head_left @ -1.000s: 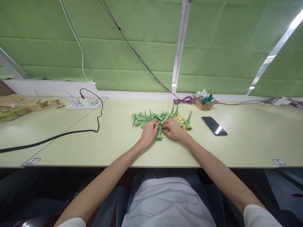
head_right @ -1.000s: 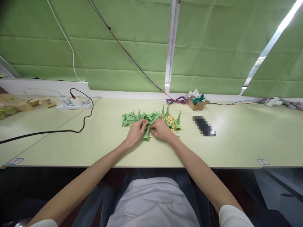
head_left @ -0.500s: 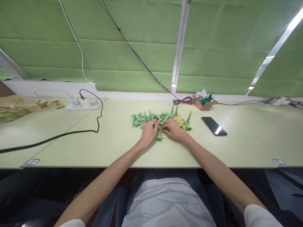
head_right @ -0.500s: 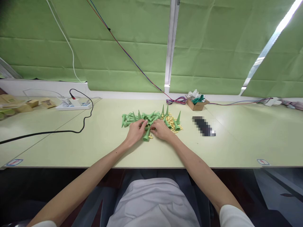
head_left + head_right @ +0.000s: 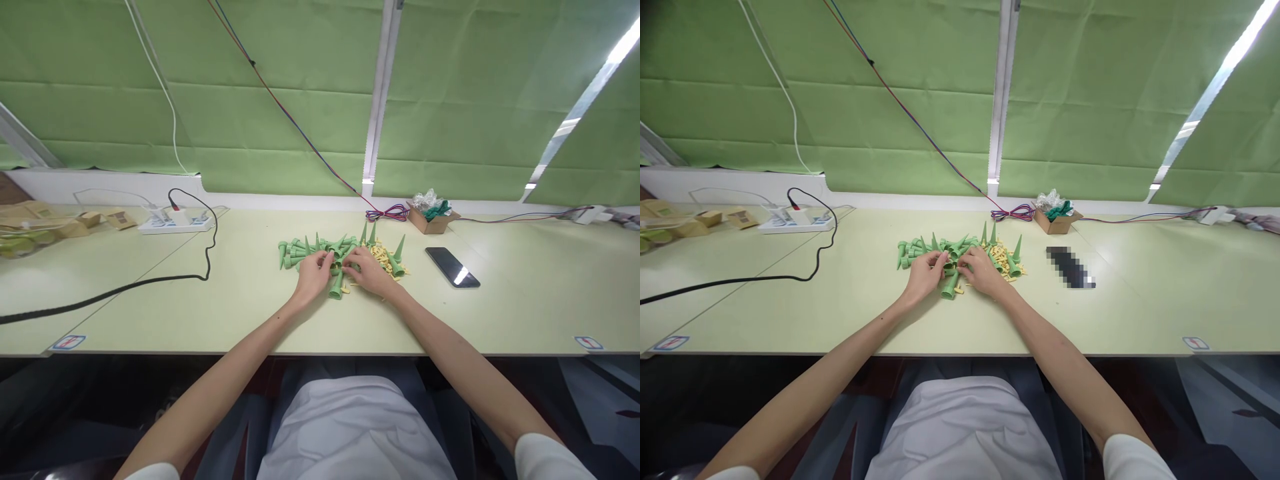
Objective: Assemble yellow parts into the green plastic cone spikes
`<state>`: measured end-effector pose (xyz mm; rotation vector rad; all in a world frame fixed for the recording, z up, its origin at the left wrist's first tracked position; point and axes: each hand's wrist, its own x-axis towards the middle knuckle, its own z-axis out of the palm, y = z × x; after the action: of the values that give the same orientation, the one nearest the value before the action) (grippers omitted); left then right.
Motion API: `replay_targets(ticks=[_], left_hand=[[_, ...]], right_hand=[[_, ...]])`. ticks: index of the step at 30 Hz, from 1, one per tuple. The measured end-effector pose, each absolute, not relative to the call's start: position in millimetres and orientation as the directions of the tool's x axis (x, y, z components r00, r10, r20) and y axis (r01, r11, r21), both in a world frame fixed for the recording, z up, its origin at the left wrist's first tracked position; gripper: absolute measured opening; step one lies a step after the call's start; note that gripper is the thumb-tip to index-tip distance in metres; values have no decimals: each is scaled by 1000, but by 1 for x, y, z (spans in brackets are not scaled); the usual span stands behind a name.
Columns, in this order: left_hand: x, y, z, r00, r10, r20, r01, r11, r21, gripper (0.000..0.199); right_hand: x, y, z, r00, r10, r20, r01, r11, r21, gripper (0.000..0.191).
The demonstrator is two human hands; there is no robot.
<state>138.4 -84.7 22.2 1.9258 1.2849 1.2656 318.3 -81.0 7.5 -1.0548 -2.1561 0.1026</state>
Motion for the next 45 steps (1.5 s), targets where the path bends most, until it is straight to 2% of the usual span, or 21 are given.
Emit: replay_targets(ticks=[6,11,16,23,28,32,38,42,45], left_hand=[[138,-80,22,99,979,177,50,-183,982,48],[139,-81,28,142,986,84,-200,-54,978,55],[140,-82,30,132,989,69,-261,-32,965,51],[143,-83,28,113,986,119,-196,-96,976,28],[141,-84,27,92,980,176,-143,-162,976,41],[138,-86,26,81,970,230,50,-234,971,39],[139,-91,28,78,898,433,418,-423,804,31],[141,-91,27,158,853,498,514,-501,696,37],[140,-90,24,216,841,496,554,-524,647,32]], right_hand=[[318,-82,9,-341,699,629,635,665,-394,8],[317,-82,11,-322,704,633,606,667,-434,11],[316,-84,13,-291,725,625,608,644,-464,11],[316,-83,14,-273,710,649,598,654,-464,14],[317,-80,12,-250,702,666,602,652,-461,20],[317,-79,11,-237,698,676,616,646,-452,20],[316,-81,14,-202,711,673,611,629,-481,18],[316,-82,15,-166,723,671,605,612,-510,16],[316,-82,15,-140,728,671,599,602,-528,17]])
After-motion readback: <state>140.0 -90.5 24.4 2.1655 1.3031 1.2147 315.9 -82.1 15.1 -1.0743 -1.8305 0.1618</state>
